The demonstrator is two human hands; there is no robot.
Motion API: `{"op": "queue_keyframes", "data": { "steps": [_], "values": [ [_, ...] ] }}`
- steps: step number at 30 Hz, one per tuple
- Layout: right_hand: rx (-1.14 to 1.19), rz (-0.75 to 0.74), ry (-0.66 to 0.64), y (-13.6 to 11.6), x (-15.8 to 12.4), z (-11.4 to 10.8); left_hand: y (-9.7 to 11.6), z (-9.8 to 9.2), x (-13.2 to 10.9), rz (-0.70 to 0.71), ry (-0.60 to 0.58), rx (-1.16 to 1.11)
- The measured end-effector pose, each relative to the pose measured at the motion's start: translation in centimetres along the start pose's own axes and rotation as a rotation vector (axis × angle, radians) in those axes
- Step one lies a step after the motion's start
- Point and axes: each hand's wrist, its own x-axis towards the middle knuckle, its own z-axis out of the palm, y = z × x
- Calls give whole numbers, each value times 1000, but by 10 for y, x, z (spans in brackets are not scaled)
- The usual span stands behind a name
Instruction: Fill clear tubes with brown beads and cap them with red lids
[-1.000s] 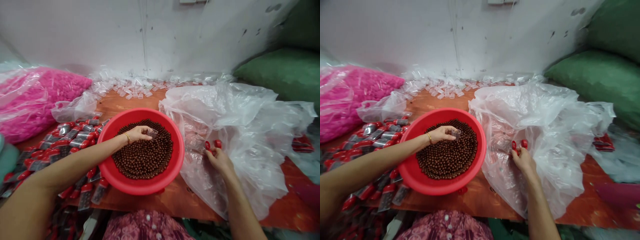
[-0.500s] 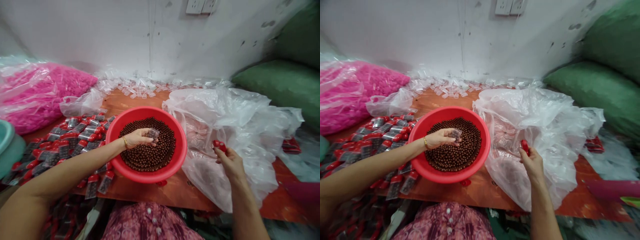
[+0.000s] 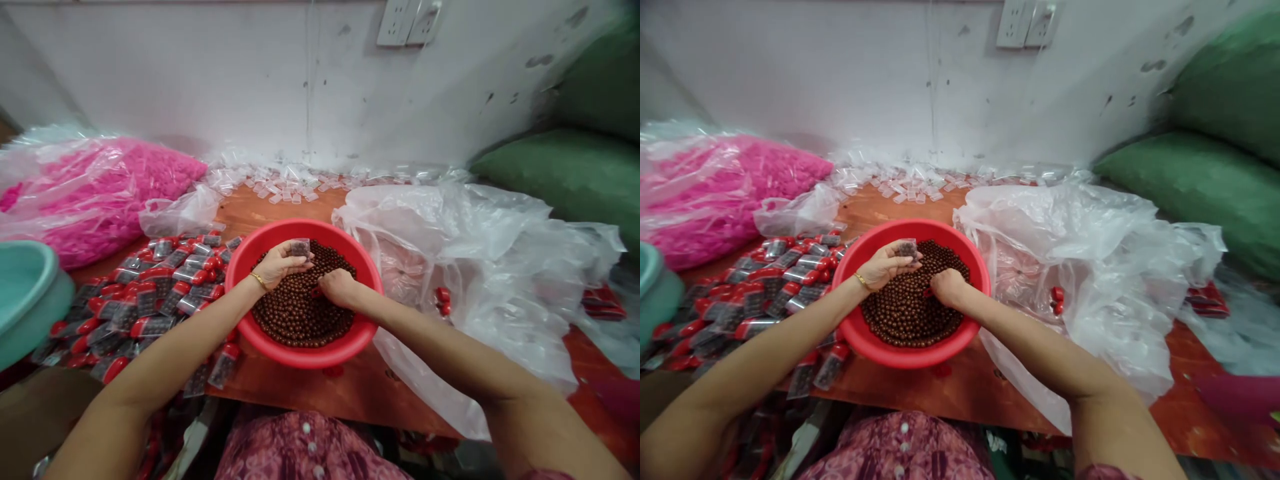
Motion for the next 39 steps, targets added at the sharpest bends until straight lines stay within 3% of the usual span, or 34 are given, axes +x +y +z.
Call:
{"op": "queue_keyframes", "data": {
  "steps": [4, 7, 11, 14, 19, 24, 31, 39],
  "values": [
    [-167, 57, -176, 7, 0, -12, 2, 0, 3, 18, -2, -41],
    [-74, 85, -86, 10, 0, -37, 1, 3, 4, 10, -9, 4],
    [332, 5, 122, 1, 2, -65, -4, 9, 2, 37, -103, 91],
    [360, -77, 108, -13, 5, -73, -8, 12, 1, 58, -167, 158],
    [287, -60, 16, -28, 7, -72, -12, 9, 3, 109, -172, 250],
    [429, -74, -45, -25, 5, -70, -13, 7, 4, 129, -184, 331],
    [577, -19, 68, -25, -5, -64, -9, 10, 1, 164, -222, 360],
    [786, 181, 183, -15, -12, -58, -7, 13, -3, 302, -219, 436]
  ]
}}
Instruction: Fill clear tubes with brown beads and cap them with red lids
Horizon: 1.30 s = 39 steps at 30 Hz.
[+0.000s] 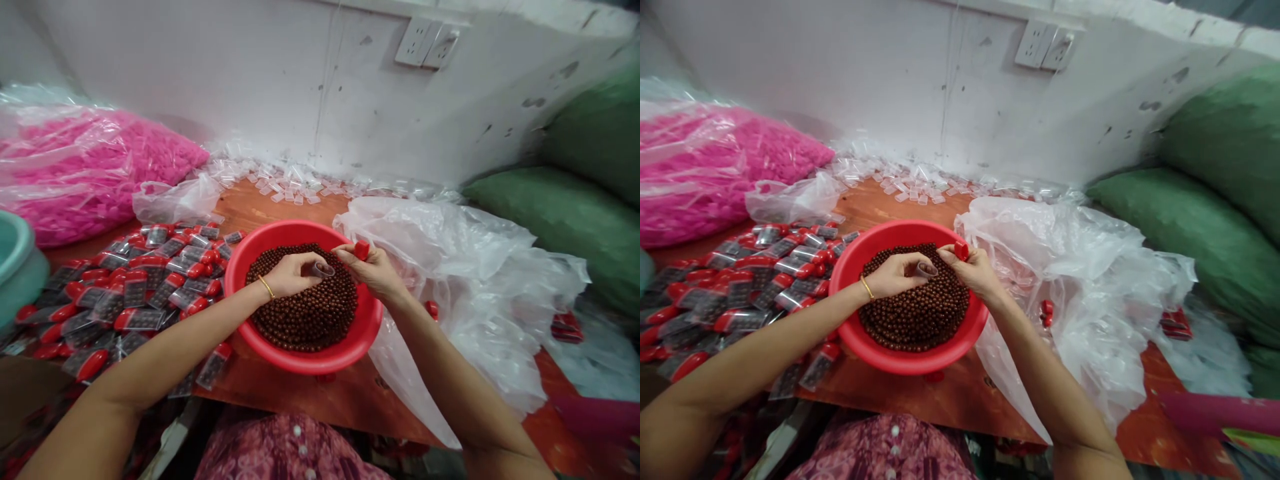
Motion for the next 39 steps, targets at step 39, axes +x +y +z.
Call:
{"op": "queue_keyframes", "data": {
  "steps": [39],
  "values": [
    [-255, -172, -45, 5, -14, 10, 8, 0, -10, -82, -102, -21]
  ]
}}
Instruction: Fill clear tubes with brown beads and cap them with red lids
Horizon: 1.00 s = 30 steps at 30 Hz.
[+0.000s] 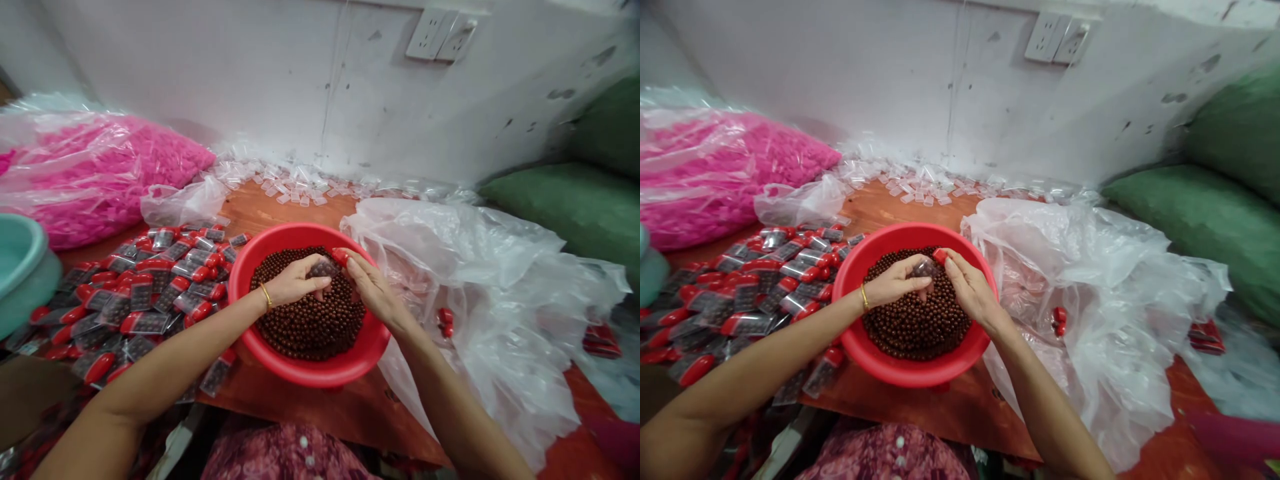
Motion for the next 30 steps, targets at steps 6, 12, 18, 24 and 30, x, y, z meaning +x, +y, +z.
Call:
{"op": "queue_keyframes", "data": {
  "steps": [6, 12, 18, 24, 30],
  "values": [
    [-73, -120, 94, -1, -1, 14, 1, 2, 1, -10, -22, -108],
    [-226, -256, 104, -3, 7, 17, -2, 3, 3, -2, 51, -114],
    [-306, -405, 107, 1, 1, 11, 1, 5, -1, -32, 59, -4],
    [-469, -651, 74, 6, -6, 14, 2, 6, -4, 18, 145, 185],
    [-687, -867, 60, 7, -13, 13, 6, 5, -8, -78, 114, 467]
  ]
}}
